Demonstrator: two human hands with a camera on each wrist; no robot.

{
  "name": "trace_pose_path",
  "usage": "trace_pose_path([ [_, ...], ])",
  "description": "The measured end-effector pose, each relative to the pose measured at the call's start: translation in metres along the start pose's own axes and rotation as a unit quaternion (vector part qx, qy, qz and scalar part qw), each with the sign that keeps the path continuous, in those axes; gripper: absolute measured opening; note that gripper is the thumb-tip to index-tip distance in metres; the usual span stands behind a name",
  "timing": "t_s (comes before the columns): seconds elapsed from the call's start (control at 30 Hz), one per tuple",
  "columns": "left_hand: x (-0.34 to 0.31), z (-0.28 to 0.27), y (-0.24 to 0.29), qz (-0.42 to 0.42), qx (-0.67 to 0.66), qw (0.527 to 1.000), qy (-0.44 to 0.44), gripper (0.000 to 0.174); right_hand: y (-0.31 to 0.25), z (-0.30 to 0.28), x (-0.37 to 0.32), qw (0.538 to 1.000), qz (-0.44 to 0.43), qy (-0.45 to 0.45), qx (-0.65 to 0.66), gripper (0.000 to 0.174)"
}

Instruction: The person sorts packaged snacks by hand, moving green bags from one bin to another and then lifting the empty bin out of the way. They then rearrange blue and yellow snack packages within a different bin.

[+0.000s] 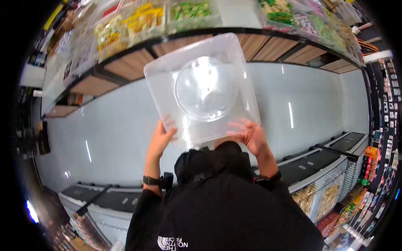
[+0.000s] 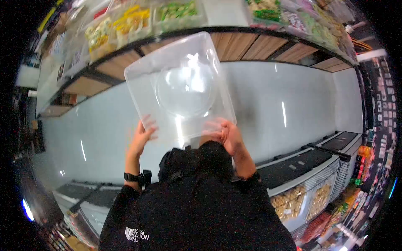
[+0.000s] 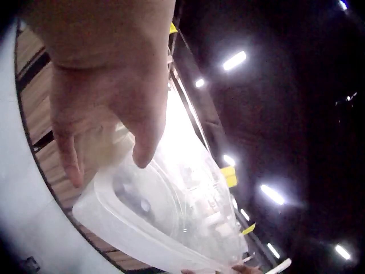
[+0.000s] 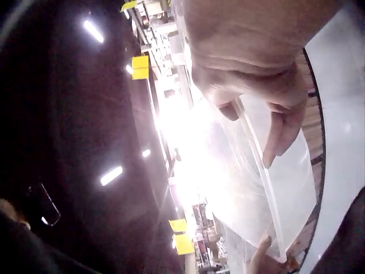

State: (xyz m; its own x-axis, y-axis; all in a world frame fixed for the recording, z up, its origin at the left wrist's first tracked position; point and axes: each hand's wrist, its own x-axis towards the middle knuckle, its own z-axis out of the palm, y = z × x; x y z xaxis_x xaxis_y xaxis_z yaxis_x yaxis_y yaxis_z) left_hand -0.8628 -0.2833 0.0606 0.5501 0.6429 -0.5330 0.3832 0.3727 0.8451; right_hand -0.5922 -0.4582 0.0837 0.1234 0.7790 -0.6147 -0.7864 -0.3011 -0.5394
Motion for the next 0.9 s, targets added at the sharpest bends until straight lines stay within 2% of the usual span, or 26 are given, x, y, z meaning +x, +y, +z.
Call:
trace_pose_path([
  [0.07, 0.028, 0.017, 0.009, 0.040, 0.002, 0.999, 0.006, 0.056, -0.018, -0.017, 0.009, 1.000, 0.009, 0.019, 0.017, 0.048],
  [0.1, 0.055, 0.031, 0.022, 0.026, 0.009, 1.000, 0.012, 0.055, -0.032, -0.028, 0.024, 0.998, 0.008, 0.027, 0.059, 0.047],
  [0.17, 0.059, 0.032, 0.019, 0.008, 0.013, 1.000, 0.016, 0.054, -0.026, -0.028, 0.021, 0.998, -0.008, 0.055, 0.038, 0.052],
  [0.2, 0.145, 0.109, 0.089, -0.022, 0.039, 0.999, 0.004, 0.054, -0.126, -0.091, 0.051, 0.996, -0.014, 0.070, 0.045, 0.057],
  [0.23, 0.124, 0.087, 0.071, -0.035, 0.031, 0.999, -0.006, 0.054, -0.095, -0.068, 0.038, 0.997, -0.021, 0.070, 0.038, 0.057],
  [0.3, 0.166, 0.108, 0.092, -0.036, 0.063, 0.997, -0.015, 0.054, -0.126, -0.078, 0.057, 0.991, -0.052, 0.127, 0.008, 0.062],
  [0.33, 0.180, 0.116, 0.097, -0.047, 0.086, 0.995, -0.020, 0.054, -0.140, -0.081, 0.068, 0.990, -0.055, 0.126, 0.010, 0.062],
  [0.4, 0.204, 0.122, 0.090, -0.038, 0.074, 0.996, -0.014, 0.053, -0.154, -0.086, 0.088, 0.988, -0.011, 0.154, -0.029, 0.062],
  [0.43, 0.217, 0.123, 0.086, -0.011, 0.099, 0.995, -0.004, 0.053, -0.164, -0.091, 0.098, 0.994, -0.001, 0.108, -0.007, 0.067],
  [0.47, 0.230, 0.124, 0.081, 0.019, 0.123, 0.992, 0.008, 0.052, -0.170, -0.094, 0.109, 0.994, 0.001, 0.107, -0.006, 0.067],
  [0.53, 0.246, 0.131, 0.099, 0.001, 0.105, 0.994, 0.022, 0.052, -0.182, -0.098, 0.135, 0.987, -0.028, 0.154, -0.027, 0.051],
  [0.57, 0.255, 0.133, 0.108, -0.015, 0.086, 0.996, 0.034, 0.053, -0.187, -0.105, 0.151, 0.988, -0.026, 0.152, -0.022, 0.051],
  [0.63, 0.282, 0.136, 0.131, -0.008, 0.128, 0.991, 0.028, 0.051, -0.197, -0.119, 0.184, 0.984, -0.030, 0.174, 0.008, 0.030],
  [0.73, 0.337, 0.142, 0.152, 0.003, 0.161, 0.987, 0.011, 0.050, -0.227, -0.137, 0.231, 0.983, -0.016, 0.176, 0.038, 0.021],
  [0.9, 0.417, 0.149, 0.184, -0.010, 0.143, 0.989, -0.031, 0.049, -0.276, -0.155, 0.298, 0.975, -0.021, 0.216, 0.040, 0.022],
])
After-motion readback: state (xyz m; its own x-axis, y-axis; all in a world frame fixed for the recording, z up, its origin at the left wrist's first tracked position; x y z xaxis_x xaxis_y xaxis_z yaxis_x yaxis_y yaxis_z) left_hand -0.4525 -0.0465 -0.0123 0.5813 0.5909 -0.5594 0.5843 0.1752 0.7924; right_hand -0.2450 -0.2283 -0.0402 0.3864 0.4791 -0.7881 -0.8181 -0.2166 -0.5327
